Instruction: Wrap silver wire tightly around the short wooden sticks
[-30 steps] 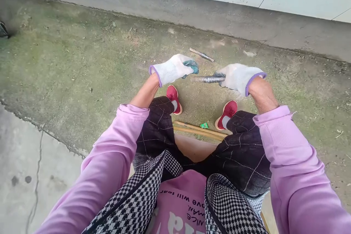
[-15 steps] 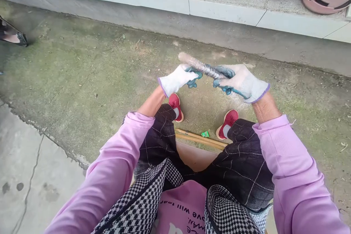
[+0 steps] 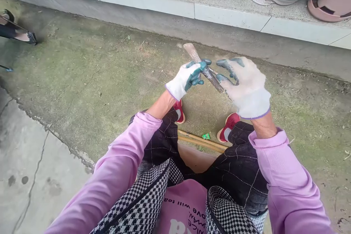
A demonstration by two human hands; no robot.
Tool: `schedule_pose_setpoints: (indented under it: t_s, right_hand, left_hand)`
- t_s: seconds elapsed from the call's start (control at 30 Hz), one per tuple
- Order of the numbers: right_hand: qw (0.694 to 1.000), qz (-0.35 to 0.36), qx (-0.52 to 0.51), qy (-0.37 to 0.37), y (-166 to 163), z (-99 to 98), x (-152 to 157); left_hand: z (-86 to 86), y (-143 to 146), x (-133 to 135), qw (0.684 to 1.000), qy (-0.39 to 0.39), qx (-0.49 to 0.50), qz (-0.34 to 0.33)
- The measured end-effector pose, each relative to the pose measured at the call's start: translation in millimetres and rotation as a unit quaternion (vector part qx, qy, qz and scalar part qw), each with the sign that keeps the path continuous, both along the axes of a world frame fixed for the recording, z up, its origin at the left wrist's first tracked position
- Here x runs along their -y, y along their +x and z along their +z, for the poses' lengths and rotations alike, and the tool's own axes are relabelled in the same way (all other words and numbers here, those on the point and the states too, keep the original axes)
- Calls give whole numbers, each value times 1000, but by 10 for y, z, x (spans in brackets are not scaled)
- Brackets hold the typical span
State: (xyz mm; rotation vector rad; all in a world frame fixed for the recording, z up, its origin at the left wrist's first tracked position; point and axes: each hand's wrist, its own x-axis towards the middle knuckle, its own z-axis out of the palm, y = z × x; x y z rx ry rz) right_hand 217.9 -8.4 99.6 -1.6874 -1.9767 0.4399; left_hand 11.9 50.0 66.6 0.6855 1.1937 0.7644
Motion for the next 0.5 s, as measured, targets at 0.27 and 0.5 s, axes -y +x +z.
schedule_pose_setpoints:
  t_s: [0.27, 0.5]
  right_hand:
    - [997, 10, -71, -3, -32, 37, 169]
    - [1000, -4, -6, -21, -89, -22, 138]
  left_hand:
    - [15, 58, 30, 999, 14, 44, -21]
    - [109, 102, 43, 999, 16, 37, -20]
